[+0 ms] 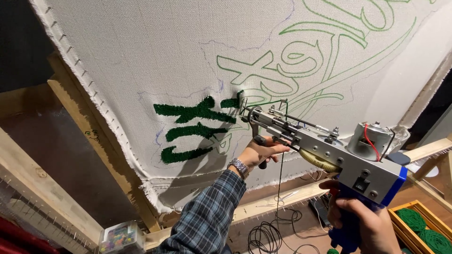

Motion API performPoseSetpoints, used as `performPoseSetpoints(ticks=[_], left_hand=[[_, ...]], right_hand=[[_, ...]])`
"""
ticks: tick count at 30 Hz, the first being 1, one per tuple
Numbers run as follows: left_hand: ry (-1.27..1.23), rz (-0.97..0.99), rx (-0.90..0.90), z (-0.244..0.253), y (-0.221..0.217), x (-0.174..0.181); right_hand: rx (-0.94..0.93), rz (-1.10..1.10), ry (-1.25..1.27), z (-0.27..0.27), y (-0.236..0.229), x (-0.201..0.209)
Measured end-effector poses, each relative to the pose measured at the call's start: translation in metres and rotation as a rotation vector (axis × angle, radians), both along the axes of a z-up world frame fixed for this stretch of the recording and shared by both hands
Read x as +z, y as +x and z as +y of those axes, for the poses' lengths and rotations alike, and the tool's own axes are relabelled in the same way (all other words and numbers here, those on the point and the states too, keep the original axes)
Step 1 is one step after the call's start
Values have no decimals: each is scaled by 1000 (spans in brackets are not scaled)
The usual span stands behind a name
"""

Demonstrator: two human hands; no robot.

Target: Using a tufting gun to fill in a green pattern on a rug canvas stretched on a frame.

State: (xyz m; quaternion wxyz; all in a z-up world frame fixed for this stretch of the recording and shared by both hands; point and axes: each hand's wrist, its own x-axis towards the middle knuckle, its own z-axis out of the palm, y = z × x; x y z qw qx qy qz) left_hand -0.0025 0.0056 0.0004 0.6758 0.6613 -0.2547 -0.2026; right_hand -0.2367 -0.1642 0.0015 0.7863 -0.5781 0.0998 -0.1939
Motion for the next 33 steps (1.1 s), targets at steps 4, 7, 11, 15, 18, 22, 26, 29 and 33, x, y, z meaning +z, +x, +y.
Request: performPoseSetpoints(ticks=[4, 7, 11, 15, 18, 22, 26, 29, 33], left_hand=[[-32, 34, -3, 1, 5, -5], [1, 38, 9, 0, 14, -10], [5, 57, 23, -1, 24, -16], [21, 104, 54, 2, 29, -15], [-7, 135, 59, 0, 42, -19], [6, 98, 52, 1, 59, -22], [-50, 166, 141, 2, 77, -25], [-22, 213, 183, 4, 99, -36], [9, 43, 165, 11, 123, -53]], right_hand=[[35, -48, -21, -2, 7, -5], [23, 31, -73, 1, 8, 1], [4, 104, -72, 8, 12, 6], [-60, 181, -46, 16, 19, 12], [-3, 55, -80, 19, 28, 9], [9, 35, -81, 23, 43, 11], [75, 18, -201, 31, 54, 14], [12, 88, -261, 40, 62, 14], [-49, 301, -348, 33, 85, -14]])
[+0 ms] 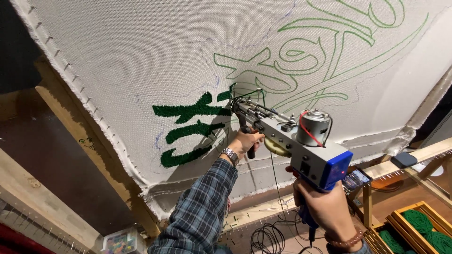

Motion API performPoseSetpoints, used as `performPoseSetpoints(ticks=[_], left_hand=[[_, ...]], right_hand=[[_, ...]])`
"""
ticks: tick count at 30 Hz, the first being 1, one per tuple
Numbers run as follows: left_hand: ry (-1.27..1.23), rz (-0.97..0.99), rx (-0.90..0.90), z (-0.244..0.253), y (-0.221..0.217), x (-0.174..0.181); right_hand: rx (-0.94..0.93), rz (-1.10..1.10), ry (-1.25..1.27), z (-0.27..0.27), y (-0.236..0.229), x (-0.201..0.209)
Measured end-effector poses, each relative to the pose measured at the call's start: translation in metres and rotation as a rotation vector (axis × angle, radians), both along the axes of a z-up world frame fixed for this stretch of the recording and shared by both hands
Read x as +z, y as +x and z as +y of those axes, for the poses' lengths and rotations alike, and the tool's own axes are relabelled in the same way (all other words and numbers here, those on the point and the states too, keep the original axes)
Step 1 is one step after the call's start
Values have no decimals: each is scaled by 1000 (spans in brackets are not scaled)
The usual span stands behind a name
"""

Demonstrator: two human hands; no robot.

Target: Using a tufting gun to fill in a green pattern on a rug canvas stretched on a frame.

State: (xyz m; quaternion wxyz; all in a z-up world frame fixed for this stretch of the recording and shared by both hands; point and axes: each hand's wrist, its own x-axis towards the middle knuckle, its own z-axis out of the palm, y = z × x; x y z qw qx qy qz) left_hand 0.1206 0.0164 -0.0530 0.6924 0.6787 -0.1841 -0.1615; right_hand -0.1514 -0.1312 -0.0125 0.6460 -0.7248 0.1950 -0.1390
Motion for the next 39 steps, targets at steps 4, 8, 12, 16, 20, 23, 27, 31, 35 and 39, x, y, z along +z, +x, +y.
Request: performPoseSetpoints(ticks=[4, 8, 12, 16, 20, 23, 27, 31, 35, 39], left_hand=[[-42, 45, -159, -12, 81, -77], [107, 9, 87, 2, 42, -27], [82, 106, 124, 0, 59, -35], [151, 30, 236, 14, 15, 18], [168, 24, 146, 19, 15, 22], [212, 35, 187, 20, 0, 33], [311, 58, 227, 19, -12, 47], [5, 91, 22, 8, 55, -13], [189, 11, 156, 17, 18, 32], [227, 84, 175, 17, 15, 37]], right_hand=[[69, -36, -104, 8, 7, -4], [1, 27, -73, 15, 10, -4], [-123, 151, -133, 12, 18, -14], [-137, 183, -22, 19, 17, -5], [-116, 82, -39, 28, 12, 10], [-90, 132, -100, 10, 19, -12], [-49, 294, -267, -29, 38, -65], [-58, 189, -7, -3, 28, -24], [-103, 101, 22, 13, 24, -1], [-127, -73, 61, 24, 17, 13]])
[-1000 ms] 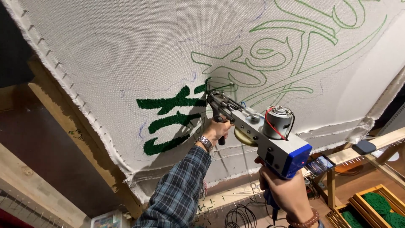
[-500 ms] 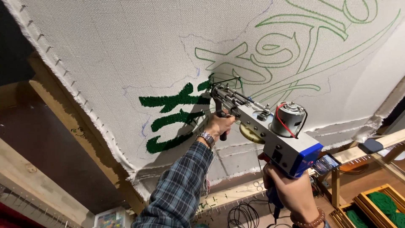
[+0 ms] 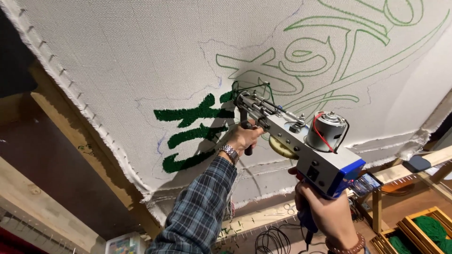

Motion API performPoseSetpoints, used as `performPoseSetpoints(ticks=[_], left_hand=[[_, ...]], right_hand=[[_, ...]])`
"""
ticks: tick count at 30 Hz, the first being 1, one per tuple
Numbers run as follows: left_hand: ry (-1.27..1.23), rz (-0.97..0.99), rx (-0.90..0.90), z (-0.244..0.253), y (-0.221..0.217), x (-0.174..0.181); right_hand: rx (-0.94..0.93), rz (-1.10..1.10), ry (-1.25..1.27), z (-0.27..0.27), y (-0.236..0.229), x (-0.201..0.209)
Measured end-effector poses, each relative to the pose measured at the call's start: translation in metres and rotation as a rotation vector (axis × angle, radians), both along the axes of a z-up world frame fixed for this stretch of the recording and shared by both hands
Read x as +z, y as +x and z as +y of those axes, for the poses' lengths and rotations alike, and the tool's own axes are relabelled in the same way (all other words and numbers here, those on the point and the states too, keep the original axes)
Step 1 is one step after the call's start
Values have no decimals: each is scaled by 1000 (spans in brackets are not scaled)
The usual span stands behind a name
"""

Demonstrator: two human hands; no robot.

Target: Using a tufting gun to fill in a green pattern on a rug canvas stretched on a frame.

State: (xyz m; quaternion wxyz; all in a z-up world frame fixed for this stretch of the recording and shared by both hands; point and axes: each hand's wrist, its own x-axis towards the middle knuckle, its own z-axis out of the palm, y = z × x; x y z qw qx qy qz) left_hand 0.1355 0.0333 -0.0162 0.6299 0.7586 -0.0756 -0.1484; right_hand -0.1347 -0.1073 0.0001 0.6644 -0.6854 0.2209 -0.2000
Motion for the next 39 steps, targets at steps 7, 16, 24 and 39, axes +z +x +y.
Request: performPoseSetpoints(ticks=[7, 16, 24, 39], left_hand=[[-108, -50, -34, -4, -2, -4], [9, -89, -20, -3, -4, 7], [-140, -69, -91, -6, 7, -16], [-174, -206, -495, -8, -74, 23]], right_hand=[[-6, 262, -138, -29, 8, -23], [138, 172, -137, -32, 12, -28], [251, -164, -208, -34, 1, -18], [317, -361, 23, -57, -50, 6]])
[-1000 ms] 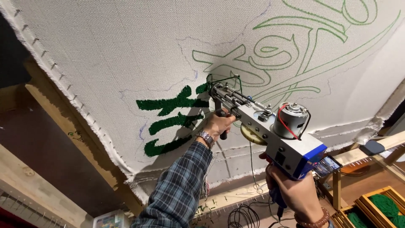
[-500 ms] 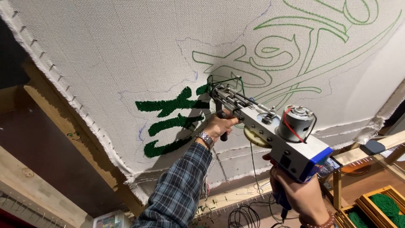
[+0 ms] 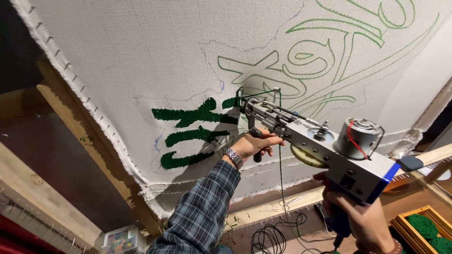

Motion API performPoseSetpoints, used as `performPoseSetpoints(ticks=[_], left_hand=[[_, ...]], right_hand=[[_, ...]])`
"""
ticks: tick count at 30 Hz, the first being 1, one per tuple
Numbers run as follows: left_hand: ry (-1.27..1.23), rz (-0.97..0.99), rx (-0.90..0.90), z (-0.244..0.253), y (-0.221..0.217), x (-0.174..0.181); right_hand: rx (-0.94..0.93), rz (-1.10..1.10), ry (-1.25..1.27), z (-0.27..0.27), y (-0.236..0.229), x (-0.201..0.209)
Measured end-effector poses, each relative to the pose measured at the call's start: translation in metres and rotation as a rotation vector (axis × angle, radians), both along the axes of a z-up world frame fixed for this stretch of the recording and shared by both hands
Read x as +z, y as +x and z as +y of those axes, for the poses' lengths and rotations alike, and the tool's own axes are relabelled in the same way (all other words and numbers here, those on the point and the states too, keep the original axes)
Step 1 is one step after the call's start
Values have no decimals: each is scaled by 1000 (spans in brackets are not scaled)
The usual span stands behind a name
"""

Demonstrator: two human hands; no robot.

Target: Using a tufting gun to fill in a green pattern on a rug canvas stretched on a frame.

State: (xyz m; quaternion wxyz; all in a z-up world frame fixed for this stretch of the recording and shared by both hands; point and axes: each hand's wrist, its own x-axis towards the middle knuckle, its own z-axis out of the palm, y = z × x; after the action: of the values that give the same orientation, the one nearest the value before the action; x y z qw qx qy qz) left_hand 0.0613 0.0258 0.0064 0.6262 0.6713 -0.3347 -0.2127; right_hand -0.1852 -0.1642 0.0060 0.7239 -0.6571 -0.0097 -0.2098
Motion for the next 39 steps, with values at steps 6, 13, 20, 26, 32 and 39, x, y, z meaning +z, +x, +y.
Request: performPoseSetpoints(ticks=[6, 13, 20, 26, 32, 39], left_hand=[[18, 79, 43, -1, -48, 20], [-46, 61, 29, -13, -63, 21], [-66, 34, 5, -8, -67, 24], [-33, 128, 82, 1, -81, 23], [-12, 114, 79, 5, -70, 5], [-7, 165, 116, 8, -66, 6]], right_hand=[[73, -120, -16, -19, -19, -8], [92, -143, 46, -41, -34, -23], [14, -50, 79, -22, -49, -5], [61, -94, 95, -21, -41, -18], [26, -27, 113, -13, -37, -21], [13, -1, 138, -15, -30, -30]])
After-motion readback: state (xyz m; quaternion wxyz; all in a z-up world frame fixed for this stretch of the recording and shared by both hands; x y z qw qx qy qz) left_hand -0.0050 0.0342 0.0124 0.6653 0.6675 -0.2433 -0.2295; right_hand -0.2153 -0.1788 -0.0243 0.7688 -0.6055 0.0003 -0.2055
